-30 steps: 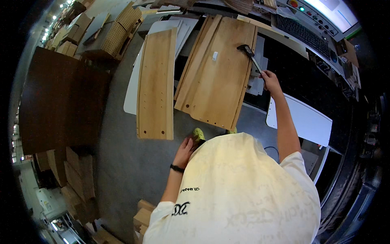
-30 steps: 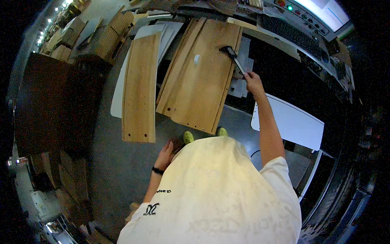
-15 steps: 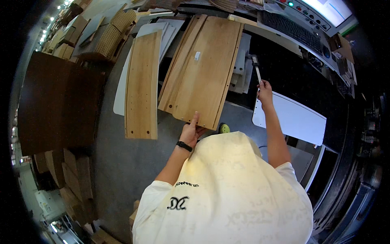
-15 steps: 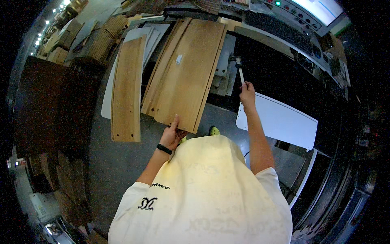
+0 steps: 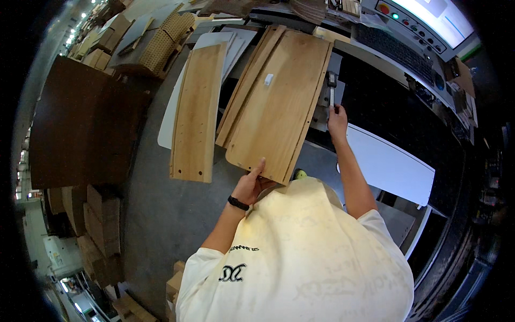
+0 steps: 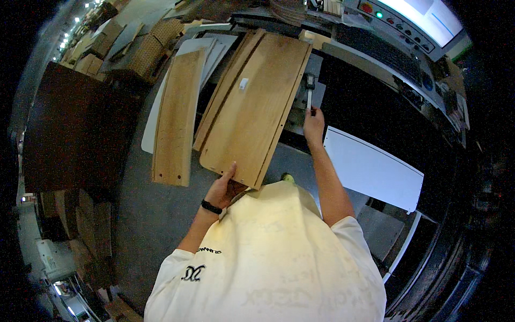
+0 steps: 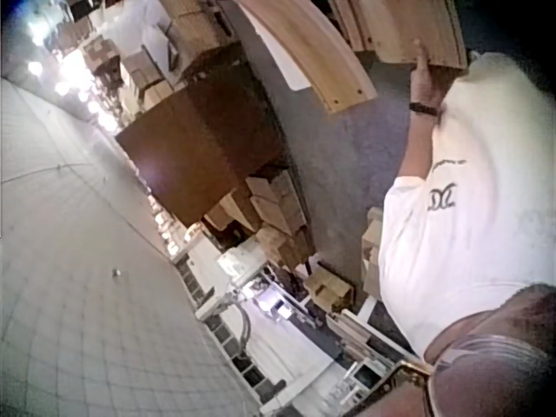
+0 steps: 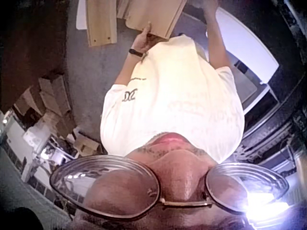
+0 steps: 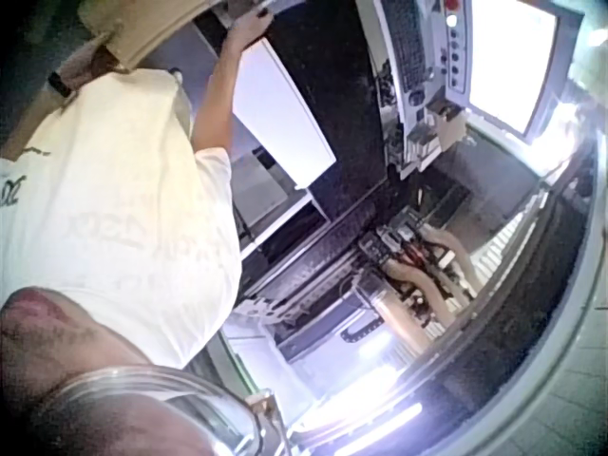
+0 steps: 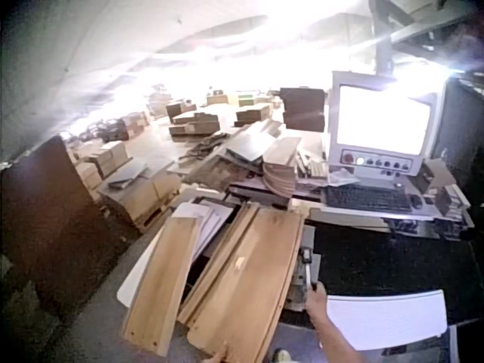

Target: The person operates a wood processing machine by using a computer interface, measures wood panels with a digital caliper, and moves the panels through the machinery.

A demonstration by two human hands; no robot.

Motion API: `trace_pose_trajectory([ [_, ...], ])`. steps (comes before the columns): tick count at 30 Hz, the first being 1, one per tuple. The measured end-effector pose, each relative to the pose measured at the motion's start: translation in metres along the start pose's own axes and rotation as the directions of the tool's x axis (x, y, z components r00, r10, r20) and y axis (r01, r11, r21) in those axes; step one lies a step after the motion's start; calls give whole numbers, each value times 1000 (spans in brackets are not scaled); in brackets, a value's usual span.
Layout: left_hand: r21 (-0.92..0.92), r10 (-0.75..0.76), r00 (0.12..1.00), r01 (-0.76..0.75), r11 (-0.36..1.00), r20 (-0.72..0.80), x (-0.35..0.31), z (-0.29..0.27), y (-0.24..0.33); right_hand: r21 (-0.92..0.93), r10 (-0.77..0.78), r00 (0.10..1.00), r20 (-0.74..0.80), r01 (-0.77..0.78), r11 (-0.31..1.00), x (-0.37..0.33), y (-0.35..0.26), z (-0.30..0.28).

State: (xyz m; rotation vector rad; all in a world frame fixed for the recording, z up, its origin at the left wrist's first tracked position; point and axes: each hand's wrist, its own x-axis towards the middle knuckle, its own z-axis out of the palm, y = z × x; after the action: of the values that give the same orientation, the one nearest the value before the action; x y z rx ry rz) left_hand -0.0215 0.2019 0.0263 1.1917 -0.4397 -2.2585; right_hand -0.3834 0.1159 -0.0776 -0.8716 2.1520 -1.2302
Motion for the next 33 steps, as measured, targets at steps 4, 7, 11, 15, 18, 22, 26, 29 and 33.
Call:
trace_pose_trajectory([
  [4, 108, 36, 995, -47, 993, 98, -1, -11, 17, -204, -187, 982, -36, 176, 963, -17, -15, 16],
  [7, 91, 89, 985, -104, 990, 147, 0, -12, 19, -274, -240, 971, -3, 230, 934, -25, -25, 22],
  [11, 63, 102, 982, -113, 992, 161, 2, -22, 16, -342, -305, 952, -17, 282, 897, -24, -20, 31],
  [15, -66, 103, 980, -93, 994, 169, -11, -29, 16, -315, -268, 963, -18, 249, 916, -31, -28, 34],
  [18, -59, 86, 974, -76, 995, 211, -23, -53, 16, -333, -256, 967, -12, 238, 912, -28, -25, 28],
  [22, -158, 145, 978, -121, 980, 149, -41, -102, 8, -468, -407, 900, -156, 295, 833, -49, -44, 29],
  [26, -156, 327, 929, -302, 940, 173, -78, -100, 27, -439, -563, 808, -174, 448, 779, -83, -85, 27],
  [29, -151, 418, 894, -396, 906, 163, -104, -125, 35, 54, -385, 921, 63, 382, 923, -117, -121, 50],
  [33, -185, 441, 877, -409, 893, 190, -121, -132, 43, 568, -99, 800, 591, -326, 756, -171, -196, 84],
])
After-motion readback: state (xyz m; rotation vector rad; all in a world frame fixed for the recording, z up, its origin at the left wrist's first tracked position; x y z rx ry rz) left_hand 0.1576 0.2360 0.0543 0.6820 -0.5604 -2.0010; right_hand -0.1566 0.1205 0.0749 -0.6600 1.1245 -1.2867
